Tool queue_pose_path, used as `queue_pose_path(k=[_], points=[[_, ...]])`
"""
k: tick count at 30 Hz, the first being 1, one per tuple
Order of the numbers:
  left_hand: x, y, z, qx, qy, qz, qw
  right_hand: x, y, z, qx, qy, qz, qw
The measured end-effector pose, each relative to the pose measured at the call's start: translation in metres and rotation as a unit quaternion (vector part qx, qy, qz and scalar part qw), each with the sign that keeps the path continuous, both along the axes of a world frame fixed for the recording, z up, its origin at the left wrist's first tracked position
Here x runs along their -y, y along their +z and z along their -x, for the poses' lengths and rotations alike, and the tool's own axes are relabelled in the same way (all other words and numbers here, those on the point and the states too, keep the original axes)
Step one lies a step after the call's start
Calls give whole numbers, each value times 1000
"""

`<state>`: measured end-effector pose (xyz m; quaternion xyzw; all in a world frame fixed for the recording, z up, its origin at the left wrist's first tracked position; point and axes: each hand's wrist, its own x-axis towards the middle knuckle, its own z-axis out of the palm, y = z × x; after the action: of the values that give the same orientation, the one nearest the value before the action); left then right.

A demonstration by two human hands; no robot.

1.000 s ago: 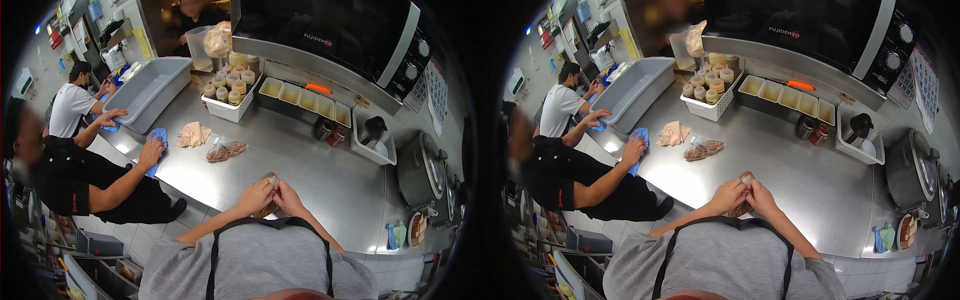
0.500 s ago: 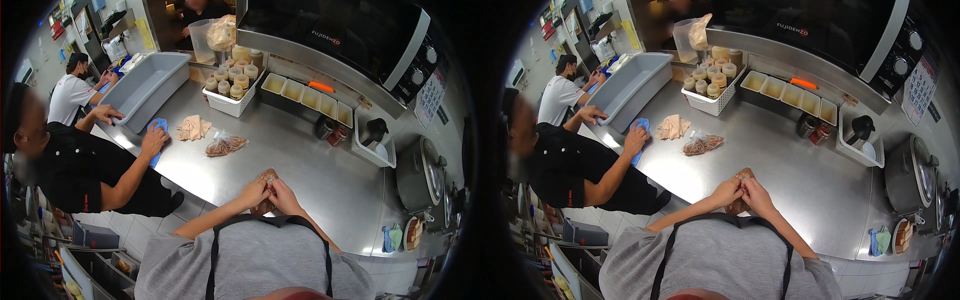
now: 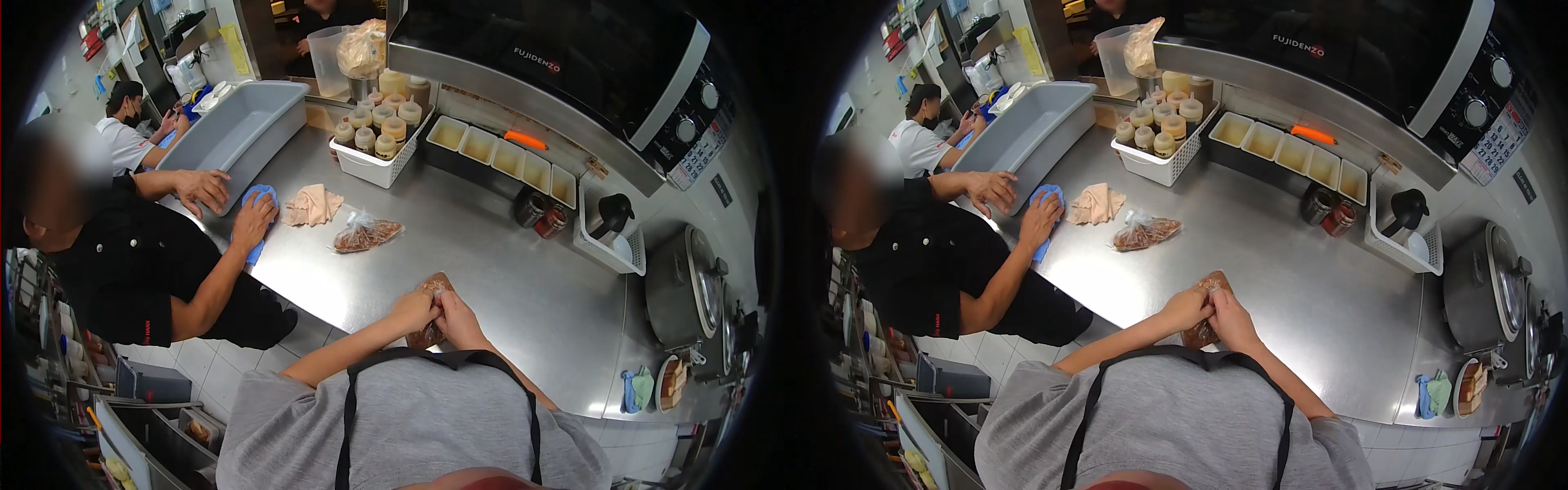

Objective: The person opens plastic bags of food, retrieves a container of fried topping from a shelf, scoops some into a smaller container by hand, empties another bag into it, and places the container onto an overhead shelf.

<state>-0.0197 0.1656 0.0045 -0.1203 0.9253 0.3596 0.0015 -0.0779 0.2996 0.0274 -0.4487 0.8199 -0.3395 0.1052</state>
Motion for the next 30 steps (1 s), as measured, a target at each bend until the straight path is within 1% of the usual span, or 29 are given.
queue_pose_path(k=[4, 6, 10, 12, 13, 15, 16, 18, 19, 21, 22, 24, 28, 30], points=[[7, 0, 1, -5, -20, -13, 1000, 1, -7, 4, 9, -1, 8, 1000], [7, 14, -1, -23, -40, -11, 999, 0, -12, 6, 2, -21, 40, 999], [3, 26, 2, -36, -33, 6, 999, -4, -2, 6, 2, -24, 40, 999], [2, 33, 4, -75, -29, -35, 996, -8, 3, 7, -2, -34, 49, 998], [2, 33, 6, -75, -30, -36, 996, -9, 3, 9, -2, -34, 48, 998], [0, 31, 11, -120, -24, -41, 992, -11, 2, 13, 18, -48, 86, 995], [1, 29, 14, -121, -25, -41, 992, -13, 1, 15, 17, -49, 86, 995], [4, 22, 20, -77, -45, -60, 994, -14, -4, 20, -8, -35, 112, 993], [4, 18, 22, -78, -46, -59, 994, -13, -4, 20, -9, -35, 112, 993], [2, 16, 24, -62, -46, -20, 997, -12, -3, 19, 11, -27, 99, 995], [1, 15, 25, -63, -47, -20, 997, -11, 0, 17, 10, -28, 99, 995], [0, 21, 25, -7, -34, -25, 999, -8, 10, 12, -27, -45, 43, 998], [2, 21, 27, 10, -35, -30, 999, -3, 8, 15, -46, -44, 27, 998], [4, 20, 27, -14, -49, -35, 998, -2, 8, 16, -35, -41, 21, 998]])
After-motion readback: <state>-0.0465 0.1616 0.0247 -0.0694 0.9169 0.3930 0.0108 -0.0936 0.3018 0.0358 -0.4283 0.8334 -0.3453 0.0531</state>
